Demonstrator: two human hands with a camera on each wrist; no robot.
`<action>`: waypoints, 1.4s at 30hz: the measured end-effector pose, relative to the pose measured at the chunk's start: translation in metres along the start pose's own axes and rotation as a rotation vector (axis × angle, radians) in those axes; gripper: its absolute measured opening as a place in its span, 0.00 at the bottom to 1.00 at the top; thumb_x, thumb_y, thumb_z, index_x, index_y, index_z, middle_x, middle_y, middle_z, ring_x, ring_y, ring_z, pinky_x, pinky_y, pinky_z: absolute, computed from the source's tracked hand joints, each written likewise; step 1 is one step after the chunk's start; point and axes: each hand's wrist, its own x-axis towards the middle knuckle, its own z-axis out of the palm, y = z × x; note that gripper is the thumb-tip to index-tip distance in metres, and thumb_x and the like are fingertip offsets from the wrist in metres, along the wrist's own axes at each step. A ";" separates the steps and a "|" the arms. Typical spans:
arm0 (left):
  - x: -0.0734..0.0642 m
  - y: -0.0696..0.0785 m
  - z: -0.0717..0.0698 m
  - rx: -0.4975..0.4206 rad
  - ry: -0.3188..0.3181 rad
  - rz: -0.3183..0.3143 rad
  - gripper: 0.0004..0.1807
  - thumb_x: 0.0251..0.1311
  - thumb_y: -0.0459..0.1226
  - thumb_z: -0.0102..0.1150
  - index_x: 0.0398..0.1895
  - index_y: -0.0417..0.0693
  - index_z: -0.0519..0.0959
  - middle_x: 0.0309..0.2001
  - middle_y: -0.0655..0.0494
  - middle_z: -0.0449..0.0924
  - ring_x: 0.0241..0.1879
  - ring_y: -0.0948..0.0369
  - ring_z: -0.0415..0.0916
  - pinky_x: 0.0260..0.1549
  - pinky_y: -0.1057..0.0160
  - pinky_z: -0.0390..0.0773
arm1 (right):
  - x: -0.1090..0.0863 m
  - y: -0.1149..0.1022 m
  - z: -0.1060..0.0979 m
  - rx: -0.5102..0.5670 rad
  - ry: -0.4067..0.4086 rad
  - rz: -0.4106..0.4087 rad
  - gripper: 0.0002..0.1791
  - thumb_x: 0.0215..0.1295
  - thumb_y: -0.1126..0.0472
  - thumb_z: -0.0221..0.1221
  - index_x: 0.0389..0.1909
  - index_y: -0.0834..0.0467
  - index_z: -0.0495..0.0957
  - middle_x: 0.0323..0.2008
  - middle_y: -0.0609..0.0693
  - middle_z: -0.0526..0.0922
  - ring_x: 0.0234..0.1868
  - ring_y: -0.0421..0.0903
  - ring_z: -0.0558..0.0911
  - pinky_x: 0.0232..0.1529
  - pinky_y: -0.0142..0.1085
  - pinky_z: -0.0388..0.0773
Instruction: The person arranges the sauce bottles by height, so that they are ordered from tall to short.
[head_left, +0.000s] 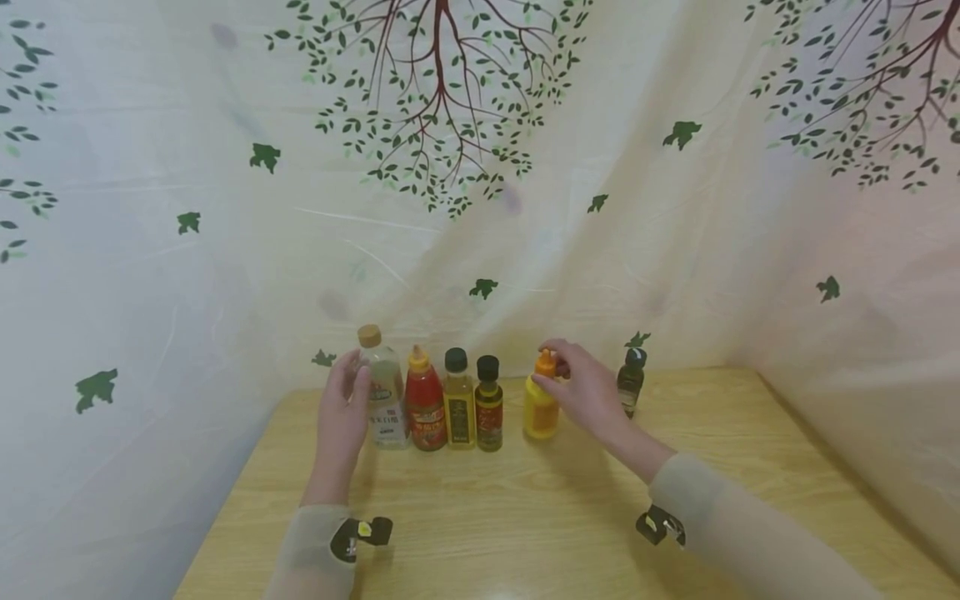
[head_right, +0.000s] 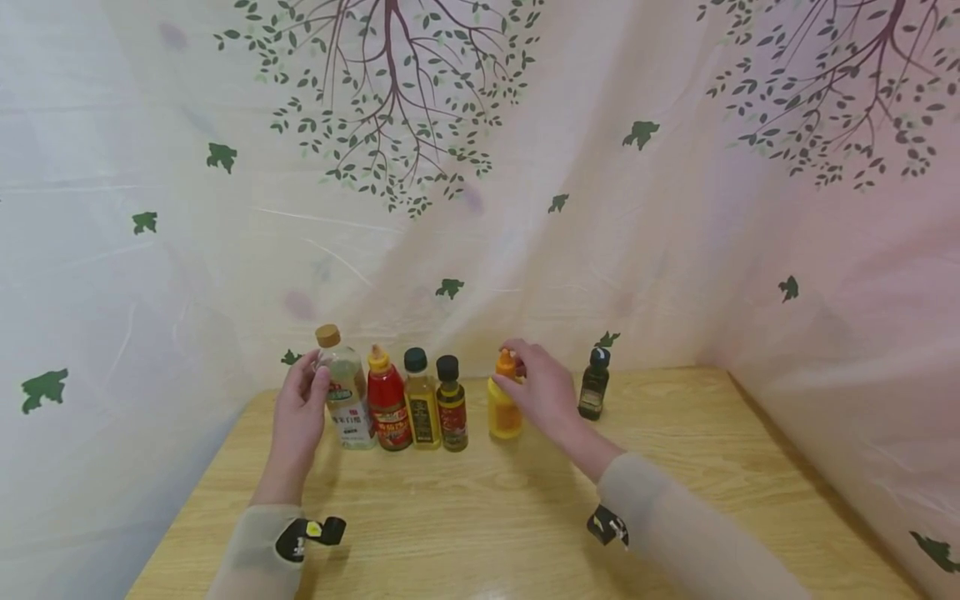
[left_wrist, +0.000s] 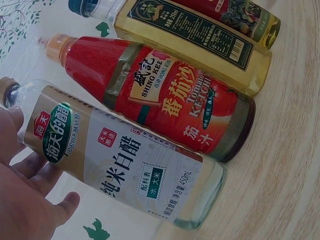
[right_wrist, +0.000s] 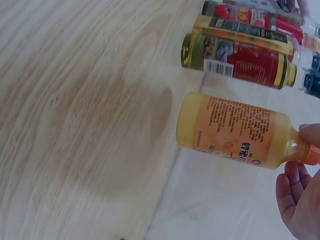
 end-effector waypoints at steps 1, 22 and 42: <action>0.000 0.000 0.000 -0.002 -0.001 0.000 0.34 0.87 0.58 0.46 0.86 0.54 0.64 0.82 0.45 0.67 0.81 0.43 0.63 0.81 0.33 0.59 | -0.001 -0.001 0.001 0.003 -0.002 -0.003 0.26 0.72 0.55 0.76 0.67 0.54 0.82 0.52 0.55 0.88 0.49 0.54 0.88 0.48 0.53 0.89; -0.001 0.003 -0.001 -0.001 -0.008 -0.026 0.33 0.87 0.57 0.47 0.87 0.55 0.63 0.83 0.45 0.67 0.82 0.43 0.63 0.81 0.33 0.59 | -0.006 -0.018 0.021 0.045 -0.017 0.003 0.26 0.70 0.56 0.77 0.65 0.54 0.82 0.48 0.50 0.87 0.47 0.50 0.87 0.48 0.49 0.90; -0.001 0.005 -0.001 -0.008 -0.010 -0.025 0.34 0.87 0.56 0.47 0.87 0.53 0.62 0.83 0.44 0.66 0.82 0.43 0.62 0.81 0.33 0.58 | -0.006 -0.017 0.032 0.019 -0.005 -0.007 0.25 0.69 0.56 0.78 0.63 0.54 0.83 0.46 0.50 0.87 0.45 0.50 0.86 0.46 0.48 0.87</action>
